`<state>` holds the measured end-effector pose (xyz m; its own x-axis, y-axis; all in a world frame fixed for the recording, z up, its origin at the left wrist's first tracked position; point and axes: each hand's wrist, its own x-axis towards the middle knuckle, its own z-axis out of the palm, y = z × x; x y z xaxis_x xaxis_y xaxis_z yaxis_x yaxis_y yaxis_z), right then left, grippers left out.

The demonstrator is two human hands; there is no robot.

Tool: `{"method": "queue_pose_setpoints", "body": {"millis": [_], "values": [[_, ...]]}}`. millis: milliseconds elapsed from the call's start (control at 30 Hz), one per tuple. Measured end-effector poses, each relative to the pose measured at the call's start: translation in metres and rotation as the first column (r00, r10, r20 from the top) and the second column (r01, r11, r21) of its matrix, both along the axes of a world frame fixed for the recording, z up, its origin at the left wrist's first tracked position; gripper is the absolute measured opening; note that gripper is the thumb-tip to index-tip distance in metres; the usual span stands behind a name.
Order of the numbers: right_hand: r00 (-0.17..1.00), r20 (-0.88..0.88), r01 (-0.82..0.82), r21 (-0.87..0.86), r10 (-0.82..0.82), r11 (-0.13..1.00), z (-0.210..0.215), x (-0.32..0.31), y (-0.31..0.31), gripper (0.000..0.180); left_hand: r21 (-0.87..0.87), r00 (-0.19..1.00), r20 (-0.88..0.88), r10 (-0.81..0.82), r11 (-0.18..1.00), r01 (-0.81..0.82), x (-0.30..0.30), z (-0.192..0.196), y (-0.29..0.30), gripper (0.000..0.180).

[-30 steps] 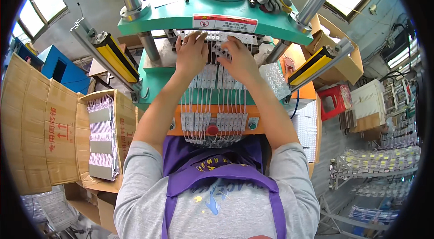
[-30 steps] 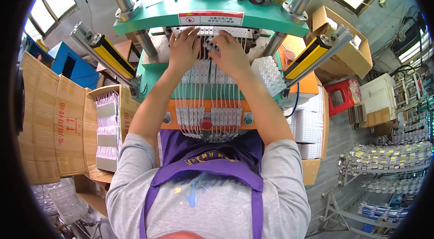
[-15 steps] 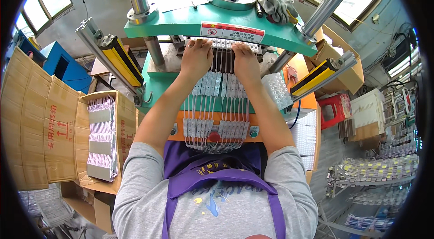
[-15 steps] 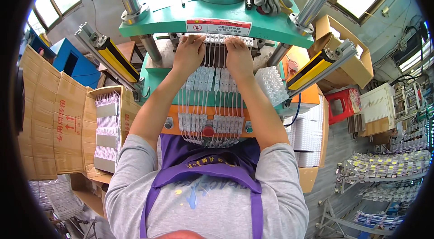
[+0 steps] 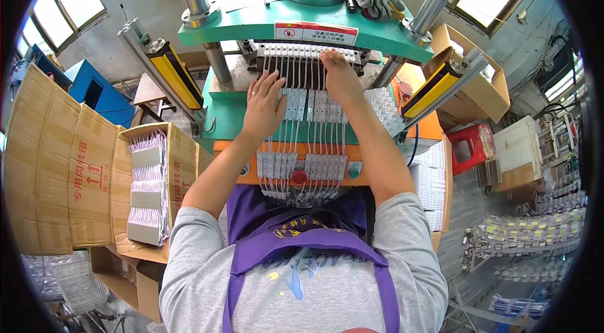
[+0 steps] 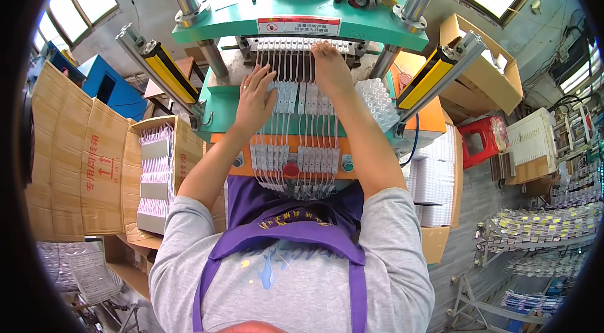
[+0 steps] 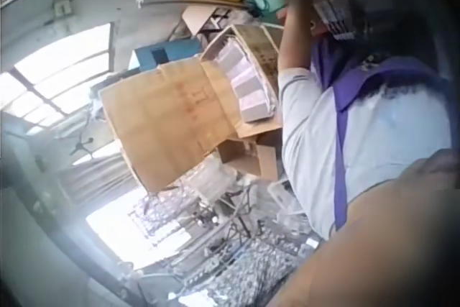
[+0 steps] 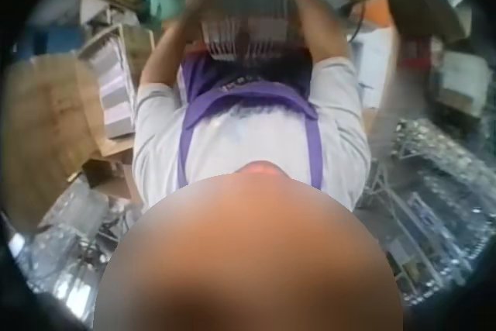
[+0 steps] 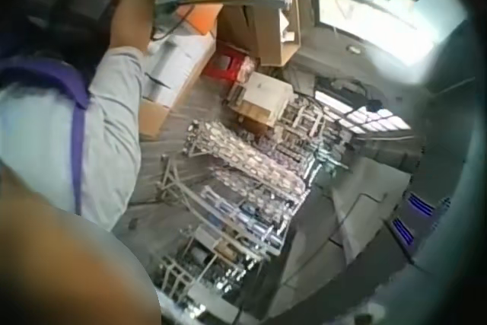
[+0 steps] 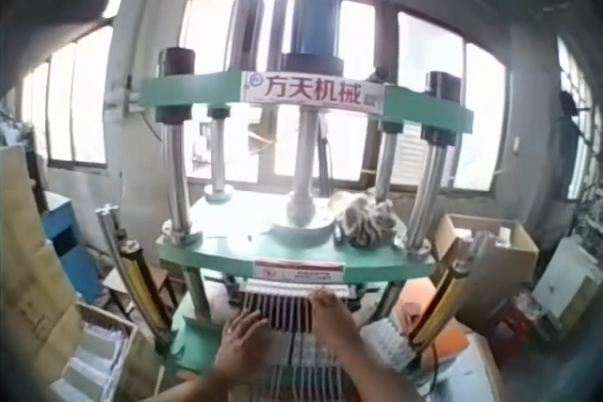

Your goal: The operator is using an industrial machine to press and assemble components for light strings.

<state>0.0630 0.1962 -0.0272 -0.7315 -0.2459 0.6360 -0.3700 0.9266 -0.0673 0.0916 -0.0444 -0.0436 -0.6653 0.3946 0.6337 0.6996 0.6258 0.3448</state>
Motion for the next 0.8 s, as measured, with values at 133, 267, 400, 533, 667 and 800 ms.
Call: {"method": "queue_pose_setpoints", "body": {"millis": [133, 267, 400, 533, 667, 800], "values": [[0.998, 0.055, 0.032, -0.170, -0.023, 0.985, -0.005, 0.046, -0.021, 0.041, 0.020, 1.000, 0.007, 0.028, 0.999, -0.028, 0.041, -0.014, -0.033, 0.044], [0.920, 0.357, -0.003, -0.403, 0.160, 0.915, -0.004, 0.187, -0.018, 0.045, -0.176, 0.964, 0.262, -0.041, 0.980, 0.089, 0.078, -0.024, -0.111, 0.070], [0.867, 0.498, 0.067, -0.120, 0.002, 0.990, -0.023, 0.251, 0.010, 0.058, -0.287, 0.895, 0.429, -0.120, 0.922, 0.261, 0.078, -0.018, -0.147, 0.086], [0.885, 0.464, 0.108, -0.260, 0.026, 0.960, -0.035, 0.250, 0.005, 0.059, -0.374, 0.893, 0.440, -0.097, 0.884, 0.280, 0.074, -0.005, -0.143, 0.090], [0.886, 0.463, 0.135, -0.257, 0.000, 0.957, -0.035, 0.248, 0.007, 0.059, -0.429, 0.924, 0.371, -0.099, 0.864, 0.265, 0.076, -0.006, -0.138, 0.086], [0.877, 0.480, 0.167, -0.245, -0.030, 0.955, -0.030, 0.248, 0.007, 0.057, -0.424, 0.916, 0.391, -0.090, 0.866, 0.266, 0.079, 0.000, -0.135, 0.084]]}}
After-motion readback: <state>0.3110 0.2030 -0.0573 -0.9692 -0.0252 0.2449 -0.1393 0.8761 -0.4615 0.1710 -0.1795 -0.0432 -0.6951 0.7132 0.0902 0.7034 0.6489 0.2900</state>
